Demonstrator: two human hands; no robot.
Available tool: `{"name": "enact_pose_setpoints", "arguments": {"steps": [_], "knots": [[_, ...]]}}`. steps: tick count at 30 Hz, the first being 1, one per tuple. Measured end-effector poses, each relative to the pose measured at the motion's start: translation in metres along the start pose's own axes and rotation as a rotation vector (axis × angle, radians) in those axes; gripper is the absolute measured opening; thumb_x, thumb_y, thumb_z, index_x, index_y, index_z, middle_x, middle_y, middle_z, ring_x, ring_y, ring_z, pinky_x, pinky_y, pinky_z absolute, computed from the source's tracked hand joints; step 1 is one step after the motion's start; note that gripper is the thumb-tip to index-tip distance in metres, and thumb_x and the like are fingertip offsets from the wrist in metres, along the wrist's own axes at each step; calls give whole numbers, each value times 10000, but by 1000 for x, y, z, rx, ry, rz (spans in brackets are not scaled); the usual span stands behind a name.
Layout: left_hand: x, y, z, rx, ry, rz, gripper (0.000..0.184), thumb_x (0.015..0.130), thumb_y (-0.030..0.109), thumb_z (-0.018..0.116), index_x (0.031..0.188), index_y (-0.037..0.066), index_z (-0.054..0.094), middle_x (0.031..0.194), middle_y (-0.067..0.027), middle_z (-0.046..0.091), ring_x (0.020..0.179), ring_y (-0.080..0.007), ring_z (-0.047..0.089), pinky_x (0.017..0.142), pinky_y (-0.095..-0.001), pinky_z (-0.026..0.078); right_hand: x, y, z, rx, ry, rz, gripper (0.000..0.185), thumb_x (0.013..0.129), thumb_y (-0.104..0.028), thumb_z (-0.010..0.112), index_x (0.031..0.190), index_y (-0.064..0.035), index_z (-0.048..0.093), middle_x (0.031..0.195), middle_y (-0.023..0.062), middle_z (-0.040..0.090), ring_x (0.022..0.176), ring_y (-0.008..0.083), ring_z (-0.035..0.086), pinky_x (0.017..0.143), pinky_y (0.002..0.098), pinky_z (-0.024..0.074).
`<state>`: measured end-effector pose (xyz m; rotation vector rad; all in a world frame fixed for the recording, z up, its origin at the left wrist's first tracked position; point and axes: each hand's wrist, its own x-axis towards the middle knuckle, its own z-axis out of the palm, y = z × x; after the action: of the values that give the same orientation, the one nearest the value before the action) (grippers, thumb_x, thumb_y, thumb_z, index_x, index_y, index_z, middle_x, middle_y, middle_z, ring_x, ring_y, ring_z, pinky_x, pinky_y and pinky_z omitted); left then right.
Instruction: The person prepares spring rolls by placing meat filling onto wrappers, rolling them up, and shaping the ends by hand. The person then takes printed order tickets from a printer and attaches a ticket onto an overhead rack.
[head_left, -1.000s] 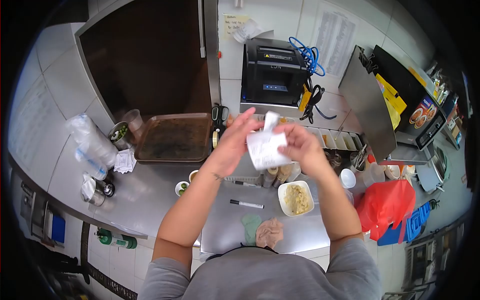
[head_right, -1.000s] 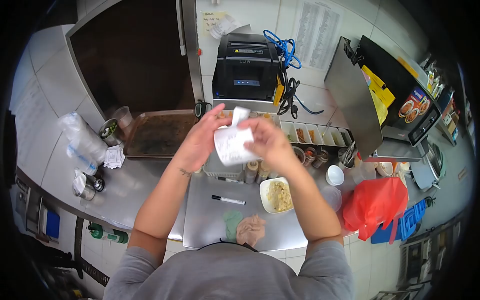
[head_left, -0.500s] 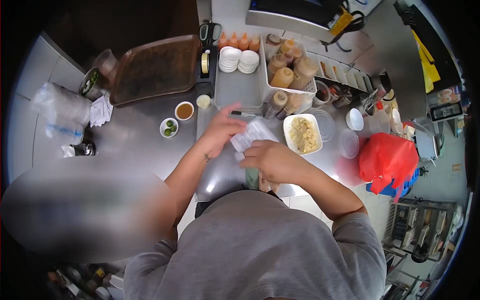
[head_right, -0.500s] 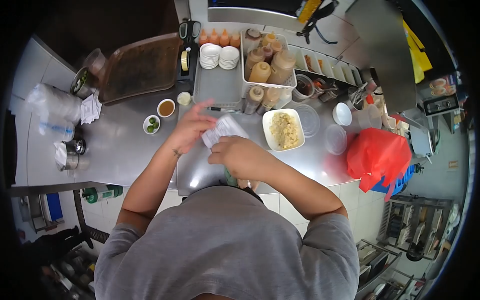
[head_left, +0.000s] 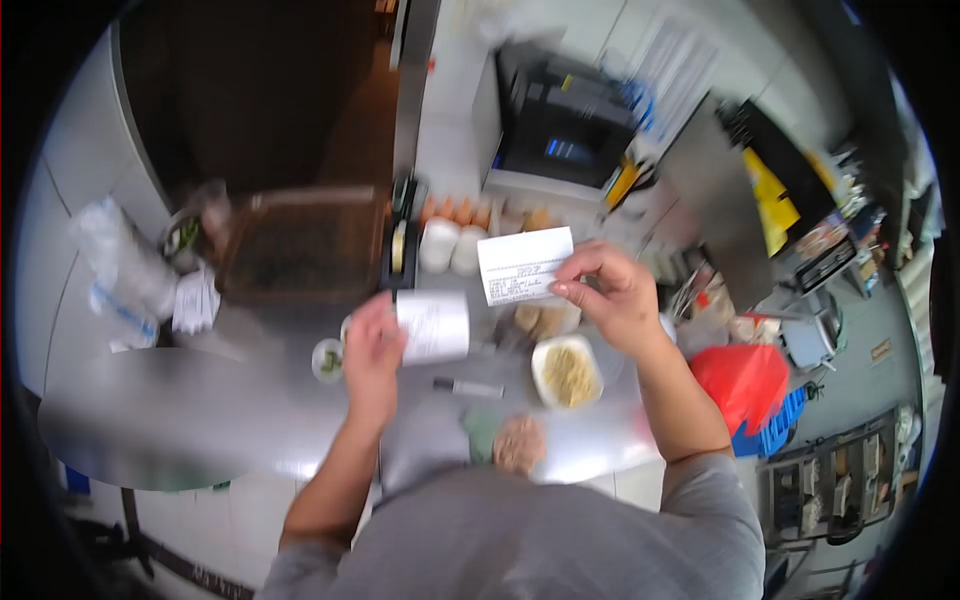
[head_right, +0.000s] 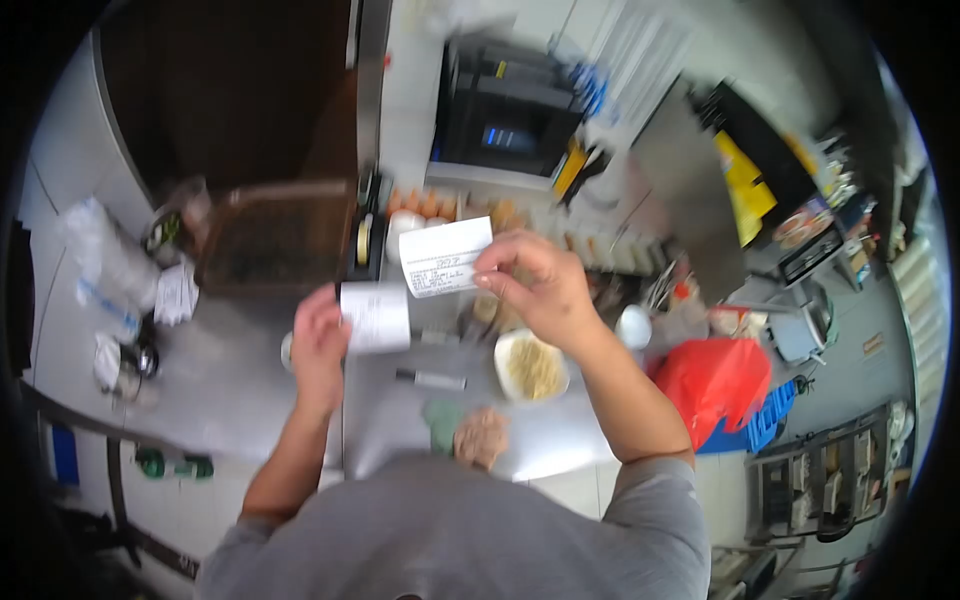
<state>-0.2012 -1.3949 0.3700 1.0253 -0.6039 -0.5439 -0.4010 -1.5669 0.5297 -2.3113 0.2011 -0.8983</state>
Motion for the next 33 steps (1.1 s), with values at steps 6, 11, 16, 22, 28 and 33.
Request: {"name": "enact_pose_setpoints", "arguments": {"steps": [6, 11, 16, 22, 28, 33], "knots": [[-26, 7, -21, 267, -77, 203, 206, 863, -64, 559, 1024, 0, 671, 985, -59, 588, 923, -119, 550, 803, -232, 439, 139, -144, -97, -448, 439, -694, 169, 819, 67, 596, 944, -32, 651, 899, 55, 636, 819, 156, 607, 741, 261, 481], [-49, 27, -25, 41, -75, 77, 256, 859, -71, 560, 1092, -25, 656, 1069, -41, 539, 922, -100, 546, 797, -207, 431, 250, -217, -186, -207, 911, -673, 263, 826, 20, 562, 1063, -7, 673, 916, 23, 626, 806, 97, 538, 745, 214, 428], [-65, 40, -51, 46, -1, 126, 275, 813, -86, 592, 1074, -36, 659, 1086, -36, 529, 879, -88, 541, 784, -206, 435, 260, -204, -244, -332, 804, -38, 320, 740, 26, 537, 1008, -18, 708, 916, 59, 674, 796, 122, 567, 729, 236, 428], [-74, 41, -88, 89, 113, 54, 284, 804, -81, 601, 1080, -34, 652, 1071, -34, 533, 877, -82, 535, 788, -205, 441, 295, -205, -251, -631, 1220, -199, 212, 751, -112, 697, 934, -5, 689, 907, 113, 674, 841, 234, 614, 791, 337, 463], [-76, 27, -83, -14, 126, 10, 290, 823, -110, 592, 1093, -18, 646, 1118, -59, 510, 936, -126, 589, 825, -238, 480, 288, -104, -98, -1001, 806, -910, 173, 776, -163, 649, 917, -62, 650, 884, 133, 642, 843, 310, 615, 740, 377, 487], [-75, 11, -88, 85, 59, 2, 288, 835, -102, 578, 1098, -9, 652, 1126, -70, 542, 957, -136, 586, 851, -243, 467, 315, 28, -30, -1151, 551, 83, 455, 749, -180, 689, 1174, -65, 575, 965, 154, 653, 910, 307, 624, 805, 369, 501]]}}
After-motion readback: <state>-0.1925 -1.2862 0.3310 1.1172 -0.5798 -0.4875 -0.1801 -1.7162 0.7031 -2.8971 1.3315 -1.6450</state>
